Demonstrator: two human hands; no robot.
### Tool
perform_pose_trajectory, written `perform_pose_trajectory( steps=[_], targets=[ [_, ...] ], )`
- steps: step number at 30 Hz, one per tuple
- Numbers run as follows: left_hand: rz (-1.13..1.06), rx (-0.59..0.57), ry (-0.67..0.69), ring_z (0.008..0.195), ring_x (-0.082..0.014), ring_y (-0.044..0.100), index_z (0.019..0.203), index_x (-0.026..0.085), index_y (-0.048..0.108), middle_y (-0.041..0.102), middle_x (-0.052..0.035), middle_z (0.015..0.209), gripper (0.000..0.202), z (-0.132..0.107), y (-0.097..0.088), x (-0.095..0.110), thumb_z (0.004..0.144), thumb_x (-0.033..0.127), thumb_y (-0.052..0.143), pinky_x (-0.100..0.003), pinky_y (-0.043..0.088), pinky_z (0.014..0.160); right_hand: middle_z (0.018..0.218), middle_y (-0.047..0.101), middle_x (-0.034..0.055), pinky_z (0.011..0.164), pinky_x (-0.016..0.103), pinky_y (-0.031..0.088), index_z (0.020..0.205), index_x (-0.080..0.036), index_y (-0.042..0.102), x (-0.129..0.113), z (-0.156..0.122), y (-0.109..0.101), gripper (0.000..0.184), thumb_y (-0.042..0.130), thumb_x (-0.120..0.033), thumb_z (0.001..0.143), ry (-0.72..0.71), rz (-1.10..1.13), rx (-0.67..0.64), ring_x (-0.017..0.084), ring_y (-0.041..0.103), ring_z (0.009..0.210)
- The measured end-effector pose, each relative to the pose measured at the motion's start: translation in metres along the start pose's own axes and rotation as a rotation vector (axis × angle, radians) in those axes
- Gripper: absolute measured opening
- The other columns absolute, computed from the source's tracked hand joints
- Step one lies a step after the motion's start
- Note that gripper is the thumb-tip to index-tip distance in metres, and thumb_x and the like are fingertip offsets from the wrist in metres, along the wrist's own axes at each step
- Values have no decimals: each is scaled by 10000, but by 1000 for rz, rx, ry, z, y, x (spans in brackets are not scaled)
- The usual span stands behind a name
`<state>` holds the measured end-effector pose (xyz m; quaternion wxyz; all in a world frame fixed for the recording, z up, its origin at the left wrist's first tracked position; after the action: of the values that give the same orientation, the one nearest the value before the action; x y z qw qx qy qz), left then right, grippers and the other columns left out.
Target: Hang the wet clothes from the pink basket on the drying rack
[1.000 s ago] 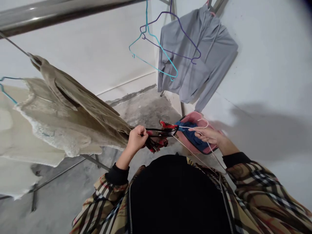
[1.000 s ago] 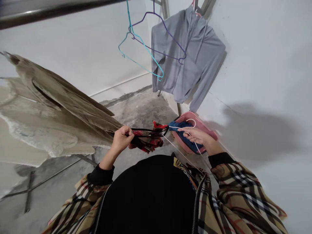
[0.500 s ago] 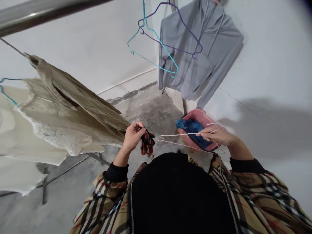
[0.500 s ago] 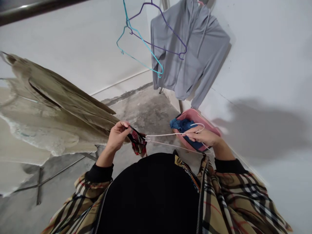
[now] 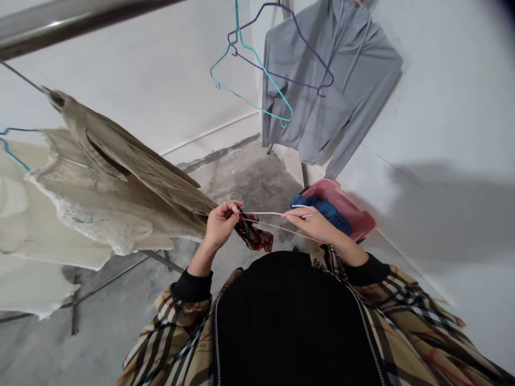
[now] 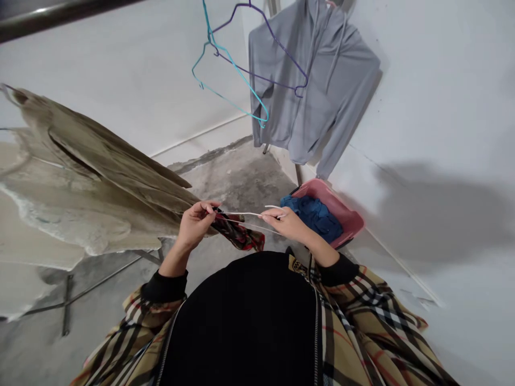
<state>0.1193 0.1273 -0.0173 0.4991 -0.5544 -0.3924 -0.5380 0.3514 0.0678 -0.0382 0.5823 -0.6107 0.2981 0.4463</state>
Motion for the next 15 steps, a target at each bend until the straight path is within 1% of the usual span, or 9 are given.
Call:
perform_pose_trajectory(
  steps=[3, 7, 11, 13, 15],
  targets=[
    [-33, 100, 7, 789, -122, 608, 655, 172, 545, 682, -51, 922, 125, 3, -13, -2, 667, 162, 669, -216, 452, 669, 842, 749, 18, 721, 349, 547, 941, -252, 765, 3, -4, -8, 338, 518, -477, 891, 7, -26, 33, 205, 655, 775],
    [-171, 231, -30, 737, -105, 620, 646, 174, 529, 693, -30, 862, 171, 5, -27, -7, 635, 156, 698, -223, 483, 703, 908, 755, 33, 733, 334, 552, 918, -230, 779, 6, -15, -19, 333, 530, -450, 892, 31, -49, -14, 205, 674, 799],
    [-229, 276, -52, 746, -99, 639, 650, 173, 526, 699, -22, 830, 192, 6, -30, -11, 612, 138, 711, -230, 502, 757, 919, 757, 41, 782, 340, 546, 913, -228, 784, 1, -23, -25, 345, 517, -447, 903, 30, -55, -25, 211, 683, 833],
    [-232, 287, -40, 756, -97, 644, 655, 173, 522, 698, -21, 832, 190, 6, -31, -11, 619, 137, 705, -234, 505, 776, 914, 757, 40, 774, 339, 545, 923, -229, 782, -1, -26, -29, 343, 519, -449, 901, 40, -43, -7, 210, 683, 829],
    [-219, 312, -17, 768, -100, 645, 662, 178, 513, 695, -18, 829, 184, 7, -33, -10, 634, 143, 692, -241, 508, 781, 921, 756, 38, 749, 329, 543, 936, -228, 777, -1, -29, -36, 336, 527, -449, 895, 72, -30, 38, 210, 681, 829]
  ],
)
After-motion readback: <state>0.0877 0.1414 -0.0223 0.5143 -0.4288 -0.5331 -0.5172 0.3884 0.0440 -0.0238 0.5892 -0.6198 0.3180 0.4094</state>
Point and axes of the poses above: each hand's wrist, its own z-axis towards the middle knuckle, its own y-axis out of the palm, x = y × z, the point moved 8 cm from there along z, towards the middle knuckle
